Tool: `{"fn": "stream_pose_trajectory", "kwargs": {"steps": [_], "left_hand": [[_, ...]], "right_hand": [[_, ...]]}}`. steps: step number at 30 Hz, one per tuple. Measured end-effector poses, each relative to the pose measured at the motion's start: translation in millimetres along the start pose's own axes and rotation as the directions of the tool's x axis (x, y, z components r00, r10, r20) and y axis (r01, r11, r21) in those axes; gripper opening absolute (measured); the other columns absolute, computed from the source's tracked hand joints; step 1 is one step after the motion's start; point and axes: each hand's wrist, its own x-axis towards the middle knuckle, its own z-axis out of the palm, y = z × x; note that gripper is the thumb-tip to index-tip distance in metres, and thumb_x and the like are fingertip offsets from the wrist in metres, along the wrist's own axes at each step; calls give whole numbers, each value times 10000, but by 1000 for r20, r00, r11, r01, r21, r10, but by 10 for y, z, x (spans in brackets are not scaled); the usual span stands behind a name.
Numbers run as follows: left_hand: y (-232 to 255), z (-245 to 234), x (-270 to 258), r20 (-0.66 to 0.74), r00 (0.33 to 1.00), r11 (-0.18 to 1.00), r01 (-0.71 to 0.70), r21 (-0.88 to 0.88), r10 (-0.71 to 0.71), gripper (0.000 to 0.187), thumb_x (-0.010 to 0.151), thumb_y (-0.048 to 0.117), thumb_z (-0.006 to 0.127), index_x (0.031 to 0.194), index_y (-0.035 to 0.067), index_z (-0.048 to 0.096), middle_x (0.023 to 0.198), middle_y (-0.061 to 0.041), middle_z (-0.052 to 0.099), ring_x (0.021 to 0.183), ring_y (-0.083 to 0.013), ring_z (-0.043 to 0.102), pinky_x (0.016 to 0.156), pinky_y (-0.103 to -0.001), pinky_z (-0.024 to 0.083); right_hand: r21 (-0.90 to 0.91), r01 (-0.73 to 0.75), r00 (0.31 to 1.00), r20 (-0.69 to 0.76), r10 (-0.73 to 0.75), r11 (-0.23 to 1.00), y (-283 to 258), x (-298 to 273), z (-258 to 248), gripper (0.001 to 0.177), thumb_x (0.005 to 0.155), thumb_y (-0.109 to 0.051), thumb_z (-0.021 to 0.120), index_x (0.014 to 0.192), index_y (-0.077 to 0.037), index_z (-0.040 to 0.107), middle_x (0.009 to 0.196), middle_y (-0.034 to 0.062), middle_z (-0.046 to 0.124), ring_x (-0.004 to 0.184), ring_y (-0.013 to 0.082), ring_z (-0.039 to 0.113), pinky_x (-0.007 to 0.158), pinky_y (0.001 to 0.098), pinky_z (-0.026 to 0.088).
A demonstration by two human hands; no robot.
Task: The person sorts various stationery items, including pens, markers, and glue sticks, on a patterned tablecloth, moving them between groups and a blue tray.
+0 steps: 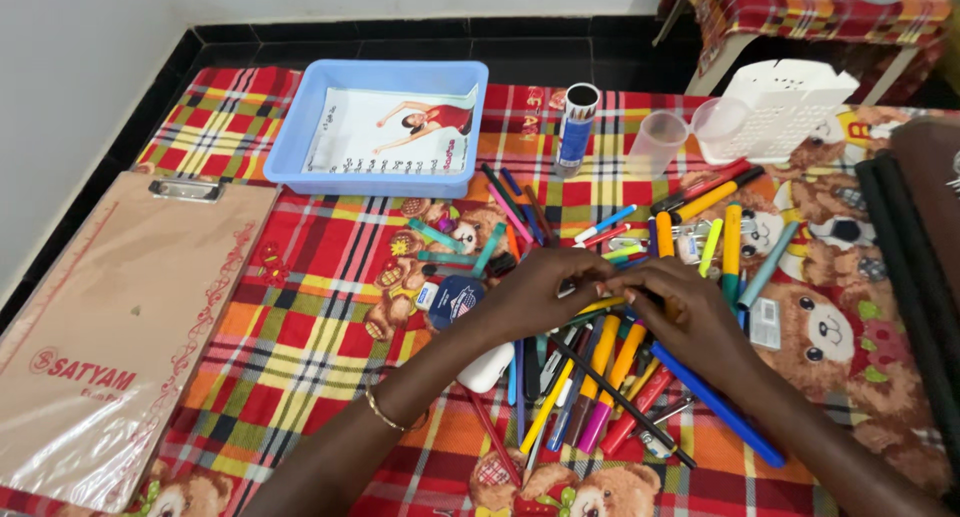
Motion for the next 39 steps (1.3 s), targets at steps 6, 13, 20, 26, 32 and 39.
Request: {"fn": "stream_pose_trajectory", "kwargs": {"steps": [6,13,20,26,32,39], "left_hand": [[-192,95,7,-49,995,918,58,-393,-84,225,1120,52,484,1260,19,657,1040,-36,713,974,-81,691,894,-270,587],[-318,62,24,-190,979,789,-62,-611,-70,245,1144,72,465,1296,-1,644,1097,-50,680,1007,-97,676,894,-301,611],[-436,67,24,-220,961,726,-32,-687,-166,254,1154,103,472,1291,-18,649,1009,-62,683,866,-114,670,820,-289,583],[-523,77,38,-264,947,692,-68,-719,-182,241,1149,93,471,1272,-4,654,978,-73,692,853,-118,670,803,-283,572],[-444,-13,19,-256,935,669,-27,-742,-246,264,1140,104,473,1276,-15,664,973,-66,691,831,-116,660,790,-274,549],[-308,-172,-2,-296,892,668,9,-744,-342,223,1097,109,515,1218,15,677,961,-60,706,835,-112,685,800,-295,607]], "right_hand": [[252,-44,998,-36,55,967,-262,0,35,388,923,-50,642,1310,-84,630,1129,83,688,1037,217,683,881,342,558],[-86,257,964,89,-249,963,-622,-42,254,337,882,-127,729,1216,-143,687,1131,65,693,1043,262,675,889,400,539],[-108,414,889,263,-375,904,-829,63,596,378,868,-225,746,1230,-134,685,1192,59,635,1067,273,622,892,434,498],[-154,390,908,231,-351,908,-823,76,700,372,830,-262,763,1179,-149,703,1151,43,628,1052,262,622,874,423,497],[-214,412,894,282,-348,886,-832,70,725,369,863,-243,735,1209,-128,679,1165,62,620,1046,260,621,864,438,487],[-86,226,966,151,-212,970,-623,107,622,297,948,-196,653,1223,-92,616,1173,95,685,1088,309,652,889,439,501]]}}
